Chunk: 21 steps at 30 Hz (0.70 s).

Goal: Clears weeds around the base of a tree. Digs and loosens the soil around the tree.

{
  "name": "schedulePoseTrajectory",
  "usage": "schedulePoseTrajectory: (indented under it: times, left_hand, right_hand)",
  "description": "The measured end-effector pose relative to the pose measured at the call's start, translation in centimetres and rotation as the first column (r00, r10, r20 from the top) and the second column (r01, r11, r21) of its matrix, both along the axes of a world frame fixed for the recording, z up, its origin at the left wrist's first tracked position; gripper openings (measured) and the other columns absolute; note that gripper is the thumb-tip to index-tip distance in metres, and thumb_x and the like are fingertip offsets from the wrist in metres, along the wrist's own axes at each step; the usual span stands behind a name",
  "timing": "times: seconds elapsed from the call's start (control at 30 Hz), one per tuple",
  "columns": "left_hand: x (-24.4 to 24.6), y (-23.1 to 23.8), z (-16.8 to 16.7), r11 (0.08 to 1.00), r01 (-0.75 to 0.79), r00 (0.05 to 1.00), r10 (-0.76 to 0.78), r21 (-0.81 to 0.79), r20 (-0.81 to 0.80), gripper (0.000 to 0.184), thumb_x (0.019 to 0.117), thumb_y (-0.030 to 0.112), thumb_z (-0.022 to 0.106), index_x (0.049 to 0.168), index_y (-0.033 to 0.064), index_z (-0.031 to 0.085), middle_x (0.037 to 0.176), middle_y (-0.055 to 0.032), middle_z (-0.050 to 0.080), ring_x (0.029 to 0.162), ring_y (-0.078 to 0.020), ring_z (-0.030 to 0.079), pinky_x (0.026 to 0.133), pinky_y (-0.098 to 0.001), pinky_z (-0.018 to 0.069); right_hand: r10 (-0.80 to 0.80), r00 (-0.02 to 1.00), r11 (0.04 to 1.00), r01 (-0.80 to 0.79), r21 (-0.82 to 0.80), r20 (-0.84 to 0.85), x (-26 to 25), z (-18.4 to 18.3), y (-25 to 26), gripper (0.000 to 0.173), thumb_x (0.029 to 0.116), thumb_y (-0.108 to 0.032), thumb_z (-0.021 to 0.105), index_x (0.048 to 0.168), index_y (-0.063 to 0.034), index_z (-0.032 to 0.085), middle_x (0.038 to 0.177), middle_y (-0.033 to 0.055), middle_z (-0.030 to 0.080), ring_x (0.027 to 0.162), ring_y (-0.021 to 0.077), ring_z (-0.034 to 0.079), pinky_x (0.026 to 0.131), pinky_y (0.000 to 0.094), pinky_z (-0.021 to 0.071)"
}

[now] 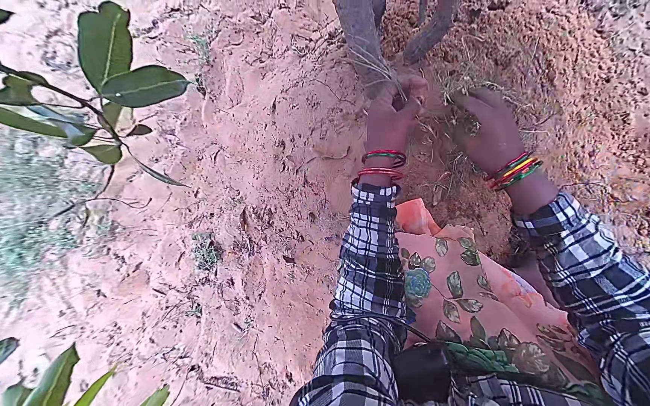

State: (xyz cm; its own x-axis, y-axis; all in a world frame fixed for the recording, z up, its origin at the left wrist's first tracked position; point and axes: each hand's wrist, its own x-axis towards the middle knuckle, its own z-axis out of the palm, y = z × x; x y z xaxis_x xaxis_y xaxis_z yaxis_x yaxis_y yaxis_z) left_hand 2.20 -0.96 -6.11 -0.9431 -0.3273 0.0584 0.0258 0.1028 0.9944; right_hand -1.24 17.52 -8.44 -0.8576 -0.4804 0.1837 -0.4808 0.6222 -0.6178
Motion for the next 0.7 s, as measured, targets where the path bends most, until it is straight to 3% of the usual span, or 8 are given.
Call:
schedulePoseTrajectory:
  times: [0.07, 0.13, 0.2, 0.27, 0.37, 0.5, 0.6, 0.7]
  left_hand:
    - [-0.4, 1.5, -1.1, 0.999, 0.028, 0.995, -0.032, -0.043, -0.099, 0.023, 0.0982, -0.002, 0.058, 0.120, -0.0014, 0.067, 0.113, -0.0119, 0.068, 0.093, -0.0120, 0.067, 0.082, -0.0293, 0.0581]
    - [-0.7, 2.2, -2.6, 0.965, 0.101, 0.987, -0.127, -0.241, -0.094, 0.032, 0.0959, 0.006, 0.063, 0.128, 0.0053, 0.069, 0.139, -0.0148, 0.060, 0.127, -0.0211, 0.057, 0.105, -0.0363, 0.0483]
    - [-0.9, 2.7, -3.8, 0.836, 0.293, 0.956, -0.260, -0.463, 0.136, 0.039, 0.0945, 0.021, 0.073, 0.133, 0.0147, 0.070, 0.160, -0.0154, 0.043, 0.146, -0.0332, 0.041, 0.116, -0.0492, 0.0378]
    - [-1.5, 3.2, -5.0, 0.670, 0.490, 0.865, -0.292, -0.557, 0.408, 0.036, 0.0964, 0.023, 0.072, 0.133, 0.0213, 0.071, 0.162, -0.0174, 0.039, 0.147, -0.0415, 0.038, 0.117, -0.0595, 0.0335]
    - [-2.5, 3.6, -5.5, 0.621, 0.543, 0.824, -0.265, -0.565, 0.500, 0.029, 0.0971, 0.010, 0.067, 0.126, 0.0117, 0.074, 0.139, -0.0180, 0.063, 0.133, -0.0371, 0.056, 0.113, -0.0566, 0.0407]
    - [-2.0, 1.7, -3.0, 0.722, 0.106, 0.978, 0.050, -0.684, 0.204, 0.028, 0.0894, -0.005, 0.061, 0.106, 0.0082, 0.079, 0.119, -0.0134, 0.072, 0.118, -0.0290, 0.064, 0.106, -0.0464, 0.0460]
    - [-0.7, -4.2, -0.7, 0.630, -0.253, 0.910, 0.412, -0.734, 0.040, 0.032, 0.0898, -0.002, 0.057, 0.109, 0.0118, 0.079, 0.121, -0.0110, 0.071, 0.122, -0.0253, 0.062, 0.108, -0.0404, 0.0424]
    - [0.9, -7.0, 0.6, 0.570, -0.312, 0.880, 0.475, -0.760, -0.005, 0.031, 0.0962, 0.002, 0.055, 0.114, 0.0110, 0.078, 0.126, -0.0110, 0.070, 0.121, -0.0220, 0.064, 0.106, -0.0367, 0.0456]
  right_hand:
    - [0.144, 0.989, 0.984, -0.148, 0.104, 0.040, 1.1, -1.8, -1.0, 0.049, 0.0889, -0.003, 0.068, 0.138, -0.0078, 0.066, 0.148, 0.0251, 0.055, 0.141, 0.0521, 0.043, 0.102, 0.0784, 0.0330]
    - [0.265, 0.963, 0.949, -0.271, 0.162, 0.058, 1.9, -4.0, -0.7, 0.055, 0.0800, 0.012, 0.070, 0.132, -0.0063, 0.070, 0.147, 0.0224, 0.058, 0.142, 0.0515, 0.044, 0.109, 0.0734, 0.0358]
    - [0.313, 0.947, 0.950, -0.311, 0.032, -0.071, 2.6, -5.6, 0.7, 0.041, 0.0743, 0.020, 0.070, 0.109, 0.0003, 0.078, 0.122, 0.0231, 0.073, 0.125, 0.0474, 0.063, 0.110, 0.0630, 0.0444]
    - [0.244, 0.958, 0.964, -0.257, -0.067, -0.153, 2.6, -6.1, 2.9, 0.021, 0.0849, 0.014, 0.062, 0.093, 0.0030, 0.078, 0.095, 0.0232, 0.075, 0.096, 0.0432, 0.072, 0.090, 0.0587, 0.0558]
    - [0.119, 0.991, 0.988, -0.123, -0.089, -0.054, 2.1, -5.3, 6.0, 0.016, 0.0927, 0.008, 0.060, 0.089, 0.0056, 0.076, 0.093, 0.0244, 0.075, 0.091, 0.0424, 0.074, 0.085, 0.0619, 0.0558]
    - [-0.126, 0.988, 0.988, 0.118, -0.095, -0.089, 0.0, -4.2, 9.2, 0.021, 0.0954, 0.005, 0.059, 0.095, 0.0019, 0.080, 0.103, 0.0232, 0.077, 0.101, 0.0409, 0.075, 0.094, 0.0597, 0.0549]
    - [-0.433, 0.901, 0.900, 0.432, -0.048, -0.003, -2.1, -2.7, 15.6, 0.021, 0.1001, -0.009, 0.060, 0.104, -0.0043, 0.081, 0.111, 0.0180, 0.077, 0.108, 0.0317, 0.073, 0.101, 0.0530, 0.0509]
    - [-0.448, 0.882, 0.890, 0.455, -0.018, 0.148, -3.2, -0.9, 19.8, 0.018, 0.0971, -0.008, 0.066, 0.108, -0.0011, 0.078, 0.109, 0.0177, 0.077, 0.103, 0.0264, 0.073, 0.100, 0.0498, 0.0534]
